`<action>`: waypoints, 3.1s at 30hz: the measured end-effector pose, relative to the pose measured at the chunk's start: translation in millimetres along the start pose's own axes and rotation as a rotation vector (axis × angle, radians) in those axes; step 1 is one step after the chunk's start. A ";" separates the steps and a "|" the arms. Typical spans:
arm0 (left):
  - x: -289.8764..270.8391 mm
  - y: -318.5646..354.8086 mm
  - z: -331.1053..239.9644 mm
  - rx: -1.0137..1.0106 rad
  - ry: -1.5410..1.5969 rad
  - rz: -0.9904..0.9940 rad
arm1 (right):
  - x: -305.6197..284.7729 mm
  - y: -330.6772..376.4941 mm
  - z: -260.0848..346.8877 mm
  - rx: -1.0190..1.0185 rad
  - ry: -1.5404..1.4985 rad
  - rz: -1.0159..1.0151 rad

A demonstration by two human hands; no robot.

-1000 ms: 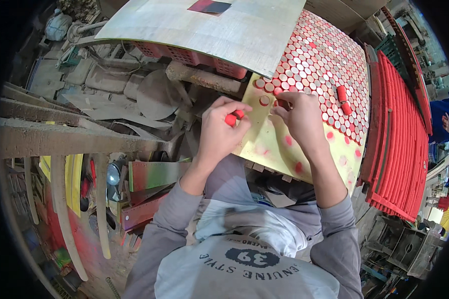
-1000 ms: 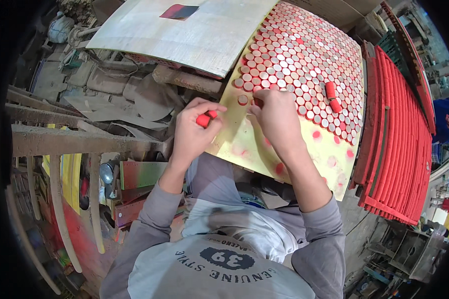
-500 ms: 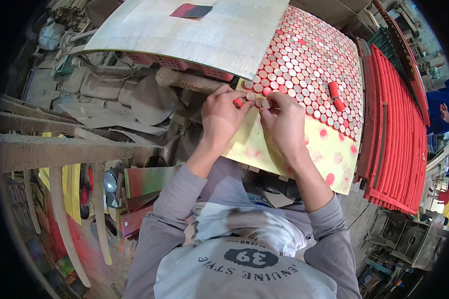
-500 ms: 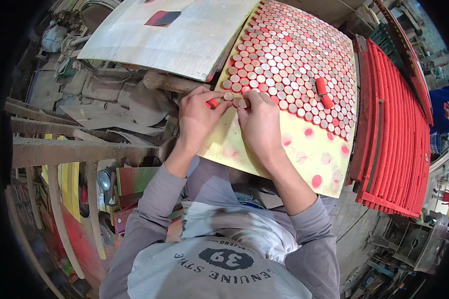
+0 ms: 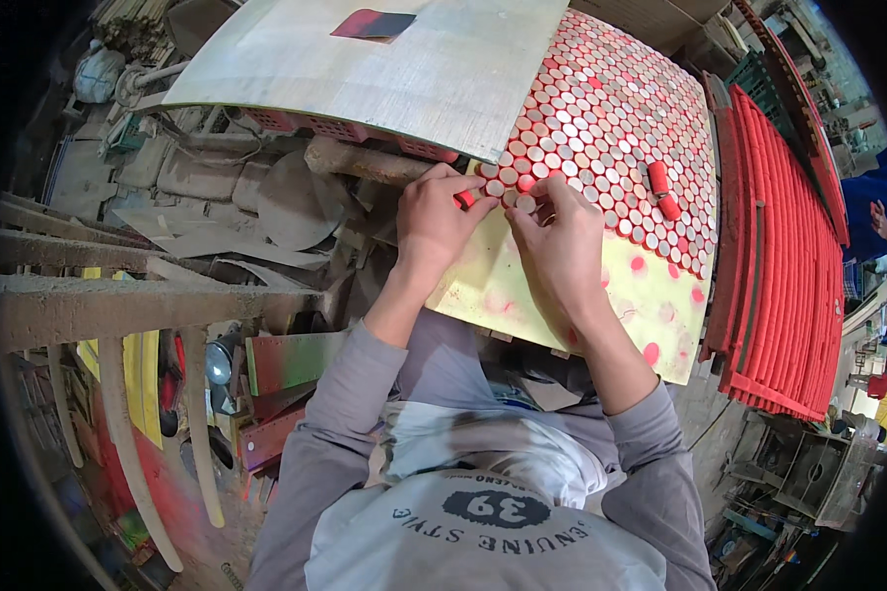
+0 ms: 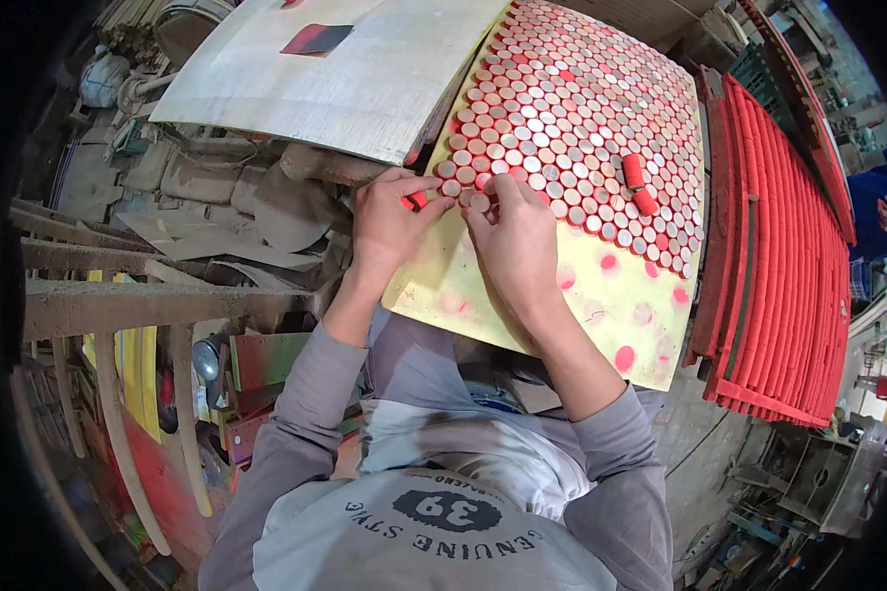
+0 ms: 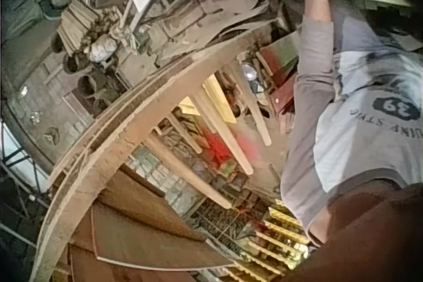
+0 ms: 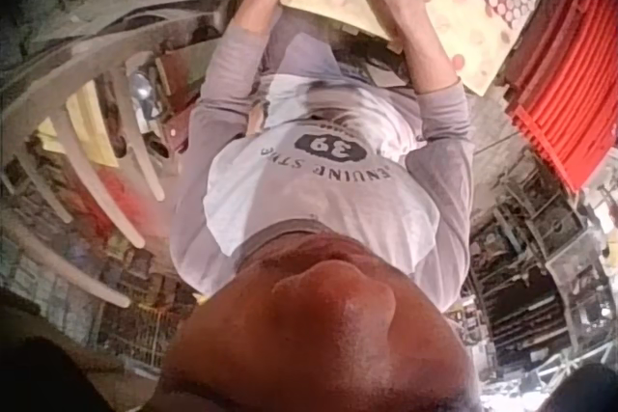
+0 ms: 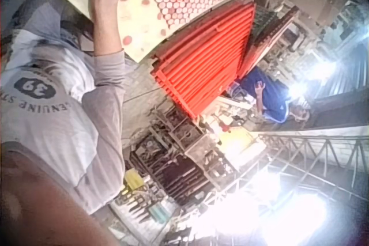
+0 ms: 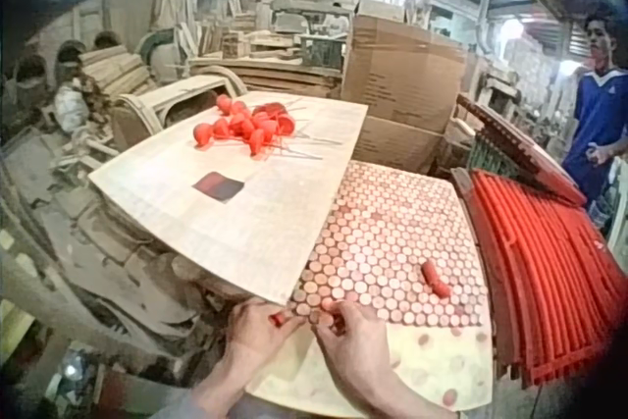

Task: The person picks up a yellow perforated board and places it on a workbench. They then take a red cylindrical object and repeatedly break off small red circular pieces, placing them into the holes on the board. The person continues this repetitive assembly process, filling the board with the red pieces.

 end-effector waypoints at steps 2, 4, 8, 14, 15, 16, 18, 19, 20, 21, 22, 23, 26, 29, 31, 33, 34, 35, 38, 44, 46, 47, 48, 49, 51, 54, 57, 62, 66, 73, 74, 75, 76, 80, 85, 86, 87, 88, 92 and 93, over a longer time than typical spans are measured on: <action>0.7 -0.3 1.4 -0.003 0.003 -0.007 | 2.4 -1.1 -2.6 -0.021 -0.006 -0.002; 0.2 -0.5 2.9 -0.003 -0.003 -0.009 | 3.4 -2.0 -3.0 -0.019 -0.010 -0.001; -2.2 1.5 6.9 0.015 0.050 -0.028 | 3.6 -1.9 -1.3 0.001 -0.015 0.010; -7.5 -2.6 3.7 -0.024 0.002 -0.010 | 4.0 -4.3 -0.2 -0.035 0.016 -0.001; -6.5 -3.7 4.2 -0.035 0.005 0.005 | 3.7 -4.8 0.0 -0.033 0.018 -0.001; -5.4 -4.8 4.9 -0.046 0.006 0.020 | 2.9 -4.9 0.4 -0.029 0.018 0.001; -2.9 -5.2 6.8 -0.044 0.012 0.029 | 0.1 -4.4 1.5 -0.019 0.016 0.005; -1.9 -4.5 8.7 -0.030 0.014 0.024 | -1.6 -2.4 2.9 -0.021 0.011 0.001; -1.6 -4.3 9.1 -0.015 0.017 0.019 | -4.1 1.0 4.6 -0.024 0.006 -0.002; -1.8 -4.0 8.0 -0.014 0.014 0.026 | -6.2 4.6 5.5 -0.026 0.000 -0.006; -2.4 -3.4 5.9 -0.013 0.012 0.033 | -10.5 8.7 5.6 -0.095 0.075 -0.060; -2.6 -3.1 4.5 -0.012 0.010 0.039 | -16.0 12.7 4.2 -0.163 0.149 -0.114; -0.8 -6.3 1.7 -0.001 0.027 0.021 | -20.0 15.6 -3.7 -0.144 0.161 -0.129; -1.5 -6.5 2.1 0.010 0.034 0.003 | -19.0 11.3 -11.3 -0.005 -0.001 -0.049; -0.5 -5.8 0.5 0.000 0.040 0.005 | -20.5 8.9 -12.3 0.047 -0.066 -0.020; 0.7 -6.2 0.6 0.000 0.046 0.000 | -23.5 7.8 -11.6 0.055 -0.066 -0.022; 1.9 -7.3 1.4 0.008 0.050 -0.003 | -23.7 6.4 -12.5 0.046 -0.062 -0.029; 2.4 -8.3 1.2 0.016 0.054 -0.006 | -22.5 4.2 -14.4 0.037 -0.059 -0.036; 1.4 -9.0 -2.2 0.004 0.060 0.001 | -24.2 -0.2 -13.4 0.014 -0.020 -0.068; -2.3 -5.5 -14.1 -0.014 0.044 0.021 | -27.7 2.3 -15.6 0.027 -0.033 -0.083; -2.7 -5.9 -16.7 -0.010 0.046 0.025 | -30.4 3.3 -15.3 0.014 -0.040 -0.091; -3.5 -6.0 -18.1 -0.009 0.045 0.026 | -32.1 3.1 -14.5 0.014 -0.044 -0.091; -5.1 -6.2 -20.8 0.004 0.043 0.015 | -34.2 3.1 -13.7 0.015 -0.048 -0.092; -7.1 -7.4 -23.6 0.017 0.041 0.004 | -38.2 3.2 -11.9 0.026 -0.038 -0.082; -14.7 -6.4 -30.7 0.035 0.085 -0.034 | -52.5 7.8 -5.3 0.048 -0.020 -0.064; -27.4 13.9 -51.7 -0.021 0.309 -0.055 | -72.7 33.6 0.0 0.000 -0.356 0.016; -31.8 48.7 -102.7 -0.175 0.789 0.100 | -104.5 73.1 28.2 -0.216 -0.337 0.125; 0.5 68.5 -145.4 -0.306 1.265 0.374 | -127.2 89.2 0.0 -0.432 -0.152 0.222; 11.1 71.0 -145.9 -0.391 1.266 0.394 | -134.7 81.9 -10.3 -0.356 -0.197 0.309; 17.4 61.1 -129.5 -0.391 1.101 0.284 | -124.6 49.5 -28.2 -0.209 -0.198 0.217; 14.6 57.6 -120.5 -0.393 1.063 0.274 | -119.4 41.2 -34.6 -0.139 -0.223 0.179; 13.3 55.6 -113.9 -0.395 1.024 0.265 | -114.9 35.6 -37.8 -0.077 -0.193 0.104; 14.3 56.0 -110.6 -0.377 0.994 0.281 | -107.0 33.7 -43.4 -0.041 -0.226 0.086; 13.0 57.7 -104.4 -0.349 0.962 0.347 | -88.2 30.0 -47.6 0.018 -0.243 0.020; 15.5 52.9 -91.1 -0.360 0.942 0.349 | -69.0 13.4 -40.7 0.168 -0.185 -0.010; 16.2 52.7 -89.7 -0.347 0.923 0.356 | -66.7 11.1 -40.5 0.168 -0.178 -0.027; 17.0 52.6 -88.4 -0.335 0.903 0.363 | -64.7 9.2 -40.8 0.168 -0.170 -0.043; 17.7 52.4 -88.1 -0.336 0.903 0.369 | -63.4 8.0 -41.3 0.168 -0.162 -0.060; 19.8 50.0 -85.1 -0.326 0.907 0.375 | -59.3 4.3 -45.6 0.159 -0.104 -0.098; 20.5 49.3 -83.9 -0.320 0.909 0.373 | -58.0 1.7 -44.3 0.157 -0.097 -0.099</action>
Point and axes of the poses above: each hand's wrist, its own y-axis away from the middle knuckle, its own x-axis out of the palm, z = x × y, the point moved 2 cm from there along -y, towards the middle knuckle, and after that the axes turned 12 degrees about x, right-handed, at the moved point
